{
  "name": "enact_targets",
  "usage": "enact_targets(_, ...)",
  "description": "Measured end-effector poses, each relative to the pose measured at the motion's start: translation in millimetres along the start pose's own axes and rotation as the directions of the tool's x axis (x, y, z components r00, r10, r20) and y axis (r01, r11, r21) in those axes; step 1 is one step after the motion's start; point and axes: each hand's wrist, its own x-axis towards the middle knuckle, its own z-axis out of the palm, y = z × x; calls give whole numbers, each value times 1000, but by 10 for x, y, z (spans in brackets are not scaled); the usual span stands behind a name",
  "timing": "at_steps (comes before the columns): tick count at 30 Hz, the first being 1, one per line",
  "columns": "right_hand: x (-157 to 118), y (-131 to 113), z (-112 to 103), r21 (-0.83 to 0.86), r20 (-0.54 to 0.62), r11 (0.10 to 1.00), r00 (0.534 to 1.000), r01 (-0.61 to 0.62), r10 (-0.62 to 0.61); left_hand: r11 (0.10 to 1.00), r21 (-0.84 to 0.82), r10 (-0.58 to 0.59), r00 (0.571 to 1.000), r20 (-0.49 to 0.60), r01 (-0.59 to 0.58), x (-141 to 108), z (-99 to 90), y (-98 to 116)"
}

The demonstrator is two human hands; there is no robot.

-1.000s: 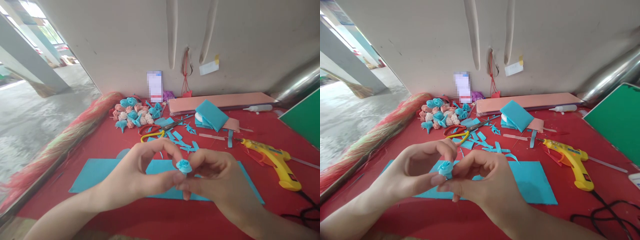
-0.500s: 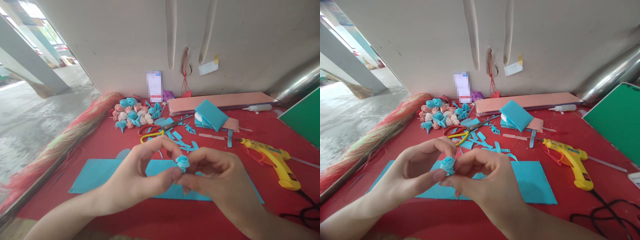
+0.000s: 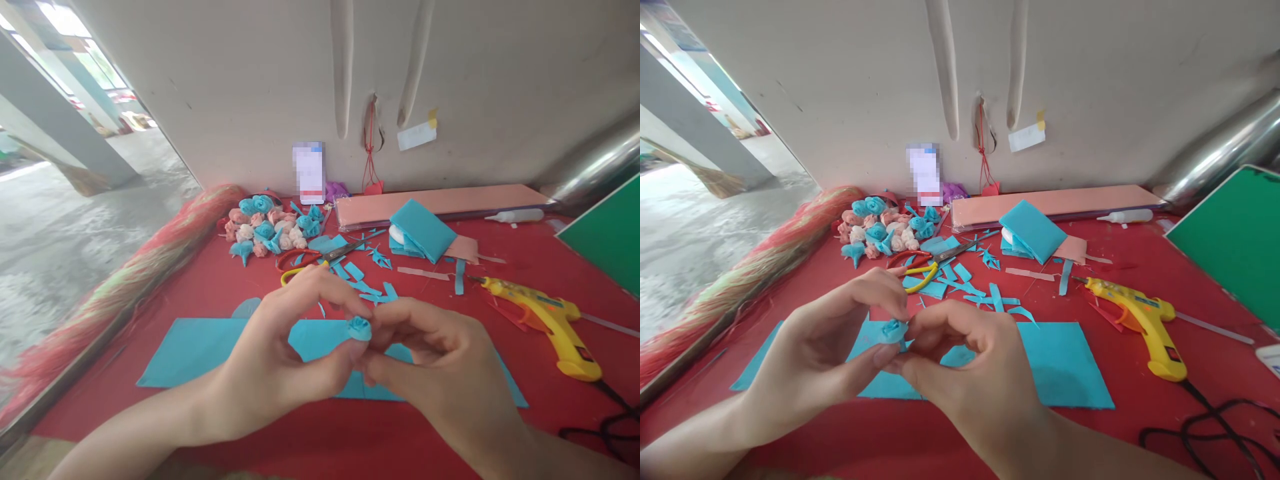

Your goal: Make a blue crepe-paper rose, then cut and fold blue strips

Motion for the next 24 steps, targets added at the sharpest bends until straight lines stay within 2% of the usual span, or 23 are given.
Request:
enact_targets(4, -15, 5, 2, -58, -13, 997, 999, 45, -46, 997, 40, 63, 998, -28, -62, 13, 8, 8)
enact_targets(7, -7, -18, 7, -5, -6, 1000, 1000, 29, -29, 996, 40, 79, 996, -42, -77, 23, 11, 12)
enact_targets(11, 38, -73, -10, 90, 91, 987, 988, -136, 128, 997, 11, 82, 996, -41, -82, 18, 0, 6)
enact_targets(14, 71, -110, -39, 118, 207, 950, 943, -290, 263, 999, -29, 37, 999, -20, -38, 6, -21, 3)
enact_targets(17, 81, -120, -69, 142, 301, 911, 894, -387, 333, 998, -66, -15, 1000, 16, 16, -4, -48, 8)
enact_targets(20, 74, -101, -92, 163, 388, 899, 865, -406, 320, 992, -110, -51, 997, 57, 57, -4, -71, 19)
enact_targets(24, 79, -47, -122, 189, 470, 927, 858, -325, 206, 967, -220, -106, 988, 110, 128, 14, -79, 38)
